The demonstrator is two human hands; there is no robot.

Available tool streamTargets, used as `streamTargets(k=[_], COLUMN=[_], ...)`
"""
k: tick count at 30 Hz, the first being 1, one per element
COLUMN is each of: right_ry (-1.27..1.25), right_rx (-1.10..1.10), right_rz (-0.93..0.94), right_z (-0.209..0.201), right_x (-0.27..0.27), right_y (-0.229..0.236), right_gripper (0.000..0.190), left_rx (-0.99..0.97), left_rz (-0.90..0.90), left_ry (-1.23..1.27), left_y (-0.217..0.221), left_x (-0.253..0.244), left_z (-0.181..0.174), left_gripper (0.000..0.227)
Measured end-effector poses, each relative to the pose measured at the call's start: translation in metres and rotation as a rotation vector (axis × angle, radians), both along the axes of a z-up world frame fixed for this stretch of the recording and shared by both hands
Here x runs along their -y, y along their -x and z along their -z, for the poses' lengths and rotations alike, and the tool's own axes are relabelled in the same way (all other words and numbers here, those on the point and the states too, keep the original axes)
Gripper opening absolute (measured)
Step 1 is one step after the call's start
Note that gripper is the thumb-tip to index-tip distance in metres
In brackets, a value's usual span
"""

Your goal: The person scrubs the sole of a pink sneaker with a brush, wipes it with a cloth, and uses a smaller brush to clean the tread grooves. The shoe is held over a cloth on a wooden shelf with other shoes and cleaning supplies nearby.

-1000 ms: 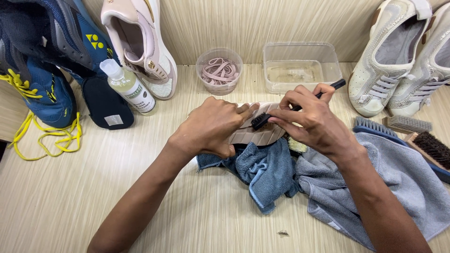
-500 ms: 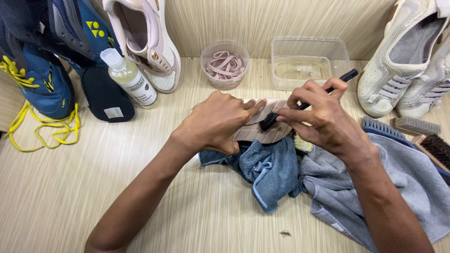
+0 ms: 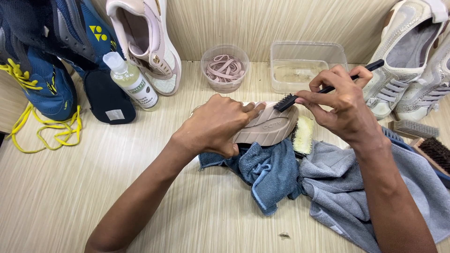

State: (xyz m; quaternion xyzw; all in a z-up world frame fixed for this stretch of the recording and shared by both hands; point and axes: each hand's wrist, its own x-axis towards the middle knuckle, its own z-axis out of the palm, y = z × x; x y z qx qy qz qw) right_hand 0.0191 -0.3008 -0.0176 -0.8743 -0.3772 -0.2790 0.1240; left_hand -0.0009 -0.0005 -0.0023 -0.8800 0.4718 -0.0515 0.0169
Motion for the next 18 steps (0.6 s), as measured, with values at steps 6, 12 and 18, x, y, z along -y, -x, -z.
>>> streamTargets(k=[6, 12, 18], right_ry=[0.147, 0.000, -0.056], right_rx=[-0.178, -0.039, -0.443], right_rz=[-0.173, 0.001, 0.006], right_z=[-0.004, -0.005, -0.002], right_x=[-0.030, -0.006, -0.042], right_y=[0.018, 0.009, 0.036], right_gripper=[0.029, 0.012, 0.008], left_rx=[-0.024, -0.043, -0.035], left_rz=[-0.017, -0.042, -0.030], left_ry=[-0.009, -0.010, 0.030], left_y=[0.001, -0.001, -0.002], left_x=[-0.002, -0.002, -0.004], left_z=[-0.002, -0.003, 0.001], left_gripper=[0.115, 0.113, 0.111])
